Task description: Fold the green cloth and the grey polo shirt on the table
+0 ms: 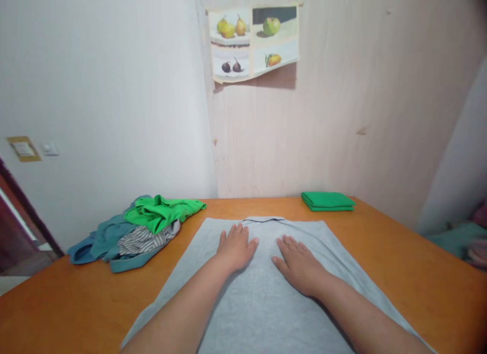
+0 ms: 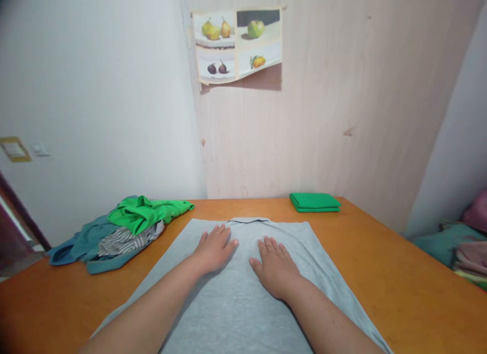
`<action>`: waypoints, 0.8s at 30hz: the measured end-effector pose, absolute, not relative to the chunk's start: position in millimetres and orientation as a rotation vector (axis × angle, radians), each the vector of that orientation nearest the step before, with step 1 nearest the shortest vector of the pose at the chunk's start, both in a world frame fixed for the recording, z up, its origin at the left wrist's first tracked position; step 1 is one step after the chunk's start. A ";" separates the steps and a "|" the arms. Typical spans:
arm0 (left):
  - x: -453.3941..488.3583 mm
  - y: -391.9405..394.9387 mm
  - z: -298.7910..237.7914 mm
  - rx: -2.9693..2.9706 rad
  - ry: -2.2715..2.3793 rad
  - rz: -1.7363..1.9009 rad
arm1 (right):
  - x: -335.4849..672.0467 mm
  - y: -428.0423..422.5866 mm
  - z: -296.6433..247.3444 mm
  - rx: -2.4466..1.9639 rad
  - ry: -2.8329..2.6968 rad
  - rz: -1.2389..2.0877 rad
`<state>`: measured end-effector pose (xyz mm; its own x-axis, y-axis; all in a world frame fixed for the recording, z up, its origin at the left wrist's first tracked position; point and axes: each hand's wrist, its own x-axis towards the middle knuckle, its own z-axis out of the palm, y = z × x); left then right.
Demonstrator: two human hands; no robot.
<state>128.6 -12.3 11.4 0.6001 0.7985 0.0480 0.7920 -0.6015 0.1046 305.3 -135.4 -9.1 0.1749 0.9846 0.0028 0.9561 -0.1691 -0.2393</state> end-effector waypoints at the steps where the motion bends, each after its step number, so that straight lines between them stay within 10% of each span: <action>1: 130.1 -16.3 7.8 2.752 1.325 0.122 | 304.6 -135.8 -7.1 -2.254 -1.887 0.246; 24: 129.0 -22.9 -1.8 2.798 1.237 0.222 | 408.8 -141.9 17.1 -2.276 -1.150 -0.054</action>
